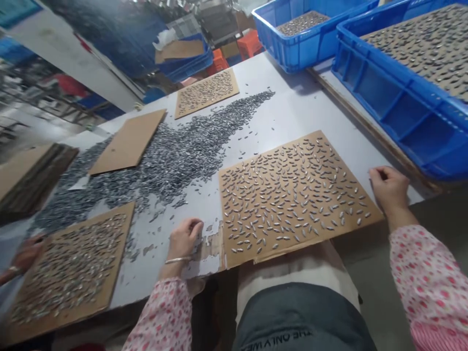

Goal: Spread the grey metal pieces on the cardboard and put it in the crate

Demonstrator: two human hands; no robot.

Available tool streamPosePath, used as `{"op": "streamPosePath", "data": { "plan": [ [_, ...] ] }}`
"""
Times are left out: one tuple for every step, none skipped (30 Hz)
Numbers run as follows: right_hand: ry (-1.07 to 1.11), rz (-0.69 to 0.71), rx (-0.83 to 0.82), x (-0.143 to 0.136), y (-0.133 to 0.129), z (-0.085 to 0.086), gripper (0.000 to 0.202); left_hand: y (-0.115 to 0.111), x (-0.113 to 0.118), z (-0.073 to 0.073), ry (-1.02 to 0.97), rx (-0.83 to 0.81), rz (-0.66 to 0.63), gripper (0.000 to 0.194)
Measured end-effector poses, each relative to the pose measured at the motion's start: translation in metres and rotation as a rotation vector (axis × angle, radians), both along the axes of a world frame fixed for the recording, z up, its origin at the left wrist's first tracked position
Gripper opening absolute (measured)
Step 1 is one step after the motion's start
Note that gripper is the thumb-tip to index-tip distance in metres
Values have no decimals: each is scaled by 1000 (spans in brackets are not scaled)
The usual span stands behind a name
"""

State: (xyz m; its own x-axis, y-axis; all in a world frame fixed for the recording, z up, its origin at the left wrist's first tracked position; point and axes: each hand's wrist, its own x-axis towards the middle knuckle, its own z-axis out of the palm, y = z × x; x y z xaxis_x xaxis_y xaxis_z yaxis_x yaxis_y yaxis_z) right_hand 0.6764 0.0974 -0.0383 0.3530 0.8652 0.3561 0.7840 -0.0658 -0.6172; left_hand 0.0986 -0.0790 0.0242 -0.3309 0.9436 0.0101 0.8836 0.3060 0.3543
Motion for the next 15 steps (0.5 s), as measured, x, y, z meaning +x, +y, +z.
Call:
{"op": "streamPosePath", "data": {
  "plan": [
    [-11,14,13,-2,-1,3,24,1,13,8,-33,43,-21,24],
    [-22,24,27,-5,-2,5,25,1,29,18,-77,81,-66,25],
    [-31,31,40,-7,-3,8,25,2,47,28,-116,101,-137,25],
    [-34,35,46,-10,-4,11,25,2,66,38,-146,113,-222,26],
    [-34,35,52,-12,-5,14,25,2,84,47,-169,124,-312,26],
    [-31,36,54,-14,-5,16,25,1,102,53,-181,138,-409,27],
    [-28,36,54,-15,-5,18,24,1,118,57,-178,157,-492,27],
    [-24,34,55,-16,-6,20,24,1,132,59,-157,174,-566,26],
    [-19,32,55,-17,-6,22,23,1,144,59,-119,184,-622,25],
    [-14,31,54,-18,-6,23,23,1,153,57,-74,188,-661,23],
    [-9,30,54,-19,-6,24,23,1,161,55,-23,181,-687,22],
    [-5,30,55,-19,-6,24,23,1,167,51,30,166,-700,21],
    [-1,33,55,-20,-6,24,23,1,172,48,82,148,-709,20],
    [4,39,54,-20,-6,24,23,2,175,44,130,128,-715,20],
    [7,43,52,-21,-6,25,23,2,178,40,177,109,-722,20]
  ]
}}
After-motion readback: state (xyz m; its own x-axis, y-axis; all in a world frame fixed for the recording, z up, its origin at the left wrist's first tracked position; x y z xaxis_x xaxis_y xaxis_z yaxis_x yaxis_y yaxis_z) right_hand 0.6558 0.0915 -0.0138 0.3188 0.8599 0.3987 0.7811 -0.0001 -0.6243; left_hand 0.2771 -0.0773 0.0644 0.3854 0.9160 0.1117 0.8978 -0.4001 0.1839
